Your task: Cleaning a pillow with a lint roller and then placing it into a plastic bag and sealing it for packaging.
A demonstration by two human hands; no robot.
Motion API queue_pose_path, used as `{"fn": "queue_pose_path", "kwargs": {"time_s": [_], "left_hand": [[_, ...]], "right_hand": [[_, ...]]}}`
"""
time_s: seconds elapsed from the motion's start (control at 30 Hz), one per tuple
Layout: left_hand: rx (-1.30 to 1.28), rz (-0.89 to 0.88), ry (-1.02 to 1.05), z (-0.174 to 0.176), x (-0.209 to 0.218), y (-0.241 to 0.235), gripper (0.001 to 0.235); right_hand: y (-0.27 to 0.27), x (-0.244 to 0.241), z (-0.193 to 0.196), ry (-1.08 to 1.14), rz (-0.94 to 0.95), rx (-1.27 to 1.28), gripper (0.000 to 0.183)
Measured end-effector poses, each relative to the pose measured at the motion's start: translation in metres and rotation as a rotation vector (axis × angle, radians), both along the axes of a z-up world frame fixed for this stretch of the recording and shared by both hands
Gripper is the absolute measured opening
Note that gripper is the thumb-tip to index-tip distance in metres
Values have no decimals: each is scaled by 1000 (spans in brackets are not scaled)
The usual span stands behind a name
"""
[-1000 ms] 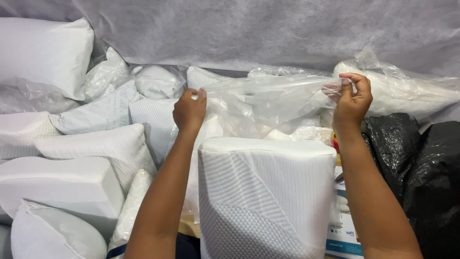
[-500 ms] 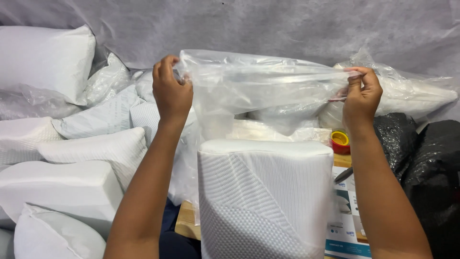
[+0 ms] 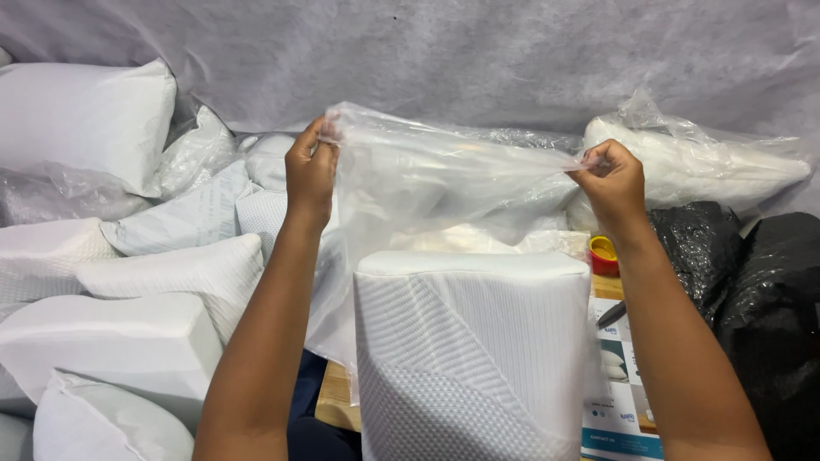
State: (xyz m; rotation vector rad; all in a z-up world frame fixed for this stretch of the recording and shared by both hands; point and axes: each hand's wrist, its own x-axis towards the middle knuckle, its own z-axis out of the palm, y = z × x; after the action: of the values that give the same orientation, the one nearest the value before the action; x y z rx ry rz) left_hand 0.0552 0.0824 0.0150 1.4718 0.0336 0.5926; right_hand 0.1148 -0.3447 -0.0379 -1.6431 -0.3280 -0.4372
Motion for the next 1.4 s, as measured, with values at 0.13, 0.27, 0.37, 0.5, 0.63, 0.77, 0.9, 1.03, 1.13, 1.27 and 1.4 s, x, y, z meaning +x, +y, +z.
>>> {"fn": "queue_pose_path", "kwargs": {"time_s": [0.13,0.27,0.37,0.5,0.63,0.77,0.9,1.03,1.13,1.27,1.4], "left_hand": [[415,48,-305,-21,1,11,48],[319,-20,-52,-114,-24,14,40],[324,86,204,-151,-61,4,33],[363,252,114,-154,-107,-19,23],[509,432,-28,-165,-130,-26,12],[567,450,-114,-171,-154,-30,18],[545,423,-106,-182,-159,-32,38],[258,217,370,-143,-154,-52,42],[232,237,253,-154,-156,-62,42],[268,303,-90,-190,-147,-55,47],[348,235,-190,-214,-150,-47,44]], "right_hand": [[7,-5,-15,3,56,353,26],[1,-19,-95,182,43,284,8],[-9,-33,-136,361,36,288,15],[-16,-83,-140,214,-27,110,23],[-29,-111,-159,-193,-126,10,22],[-9,-172,-107,-188,-179,-8,27],[-8,-188,-111,-95,-293,14,36],[11,-177,-72,85,-337,-109,28],[22,-198,-30,186,-353,8,26],[17,-208,-79,-247,-394,31,29],[1,-226,-146,-207,-342,-79,36]]}}
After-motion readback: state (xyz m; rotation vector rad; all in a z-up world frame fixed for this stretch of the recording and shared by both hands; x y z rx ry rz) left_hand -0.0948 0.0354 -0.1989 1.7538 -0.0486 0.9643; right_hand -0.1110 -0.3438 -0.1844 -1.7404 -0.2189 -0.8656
